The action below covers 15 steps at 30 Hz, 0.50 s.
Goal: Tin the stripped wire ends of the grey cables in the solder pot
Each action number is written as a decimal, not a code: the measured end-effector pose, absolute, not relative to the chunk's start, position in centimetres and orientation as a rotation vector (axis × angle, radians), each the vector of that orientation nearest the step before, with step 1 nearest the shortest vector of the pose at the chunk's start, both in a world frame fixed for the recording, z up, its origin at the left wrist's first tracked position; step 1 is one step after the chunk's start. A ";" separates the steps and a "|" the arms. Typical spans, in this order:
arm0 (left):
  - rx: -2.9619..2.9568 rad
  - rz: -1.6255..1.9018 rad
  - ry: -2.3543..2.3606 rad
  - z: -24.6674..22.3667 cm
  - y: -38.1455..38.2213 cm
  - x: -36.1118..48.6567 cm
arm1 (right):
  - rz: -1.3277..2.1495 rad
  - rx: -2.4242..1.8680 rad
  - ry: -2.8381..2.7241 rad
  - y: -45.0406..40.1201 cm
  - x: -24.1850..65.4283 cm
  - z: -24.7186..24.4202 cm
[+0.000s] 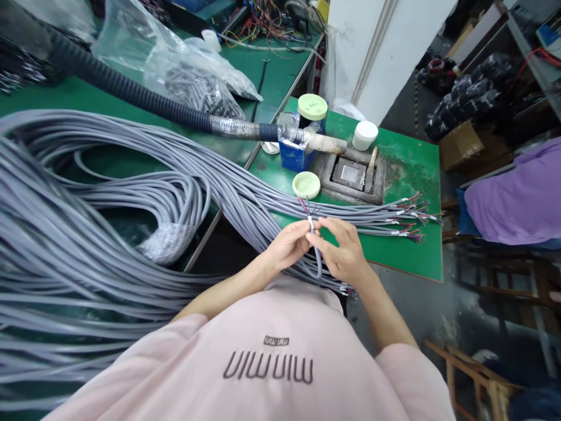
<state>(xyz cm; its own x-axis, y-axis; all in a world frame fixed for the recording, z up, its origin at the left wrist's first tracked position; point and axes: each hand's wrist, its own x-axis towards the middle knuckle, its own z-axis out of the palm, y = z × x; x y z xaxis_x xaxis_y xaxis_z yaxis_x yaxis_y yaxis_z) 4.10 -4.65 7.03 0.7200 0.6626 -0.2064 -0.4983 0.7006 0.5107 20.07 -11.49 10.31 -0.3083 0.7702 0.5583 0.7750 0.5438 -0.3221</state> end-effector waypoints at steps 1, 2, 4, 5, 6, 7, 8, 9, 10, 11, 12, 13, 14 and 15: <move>0.451 0.660 0.390 7.1 -4.6 4.1 | -0.012 -1.223 -2.125 -11.2 20.0 10.1; 0.472 0.662 0.391 7.2 -4.5 4.0 | -0.017 -1.203 -2.130 -10.8 20.0 10.0; 0.586 0.713 0.422 7.3 -4.3 3.7 | -0.031 -1.183 -2.094 -9.9 20.3 10.1; 0.686 0.772 0.461 7.3 -4.1 3.3 | -0.040 -1.189 -2.056 -9.4 20.6 10.2; 0.819 0.858 0.518 7.2 -3.9 2.9 | -0.048 -1.206 -2.012 -8.7 21.0 10.5; 0.981 0.967 0.589 7.1 -3.6 2.3 | -0.055 -1.230 -1.962 -8.1 21.4 10.8; 1.157 1.091 0.669 6.9 -3.3 1.6 | -0.062 -1.260 -1.911 -7.3 21.8 11.2; 1.339 1.229 0.752 6.7 -3.0 1.0 | -0.066 -1.294 -1.866 -6.5 22.1 11.6; 1.507 1.363 0.824 6.4 -2.6 0.3 | -0.069 -1.326 -1.822 -5.6 22.3 11.9; 1.648 1.478 0.884 6.0 -2.3 -0.4 | -0.067 -1.355 -1.786 -4.8 22.5 12.3; 1.757 1.566 0.933 5.5 -2.0 -0.9 | -0.063 -1.378 -1.758 -3.9 22.6 12.5; 1.836 1.629 0.971 5.0 -1.7 -1.3 | -0.055 -1.393 -1.740 -3.0 22.6 12.7; 1.891 1.671 1.003 4.4 -1.4 -1.6 | -0.041 -1.403 -1.733 -2.0 22.6 12.8; 1.933 1.695 1.030 3.8 -1.2 -1.8 | -0.020 -1.412 -1.738 -1.1 22.6 12.9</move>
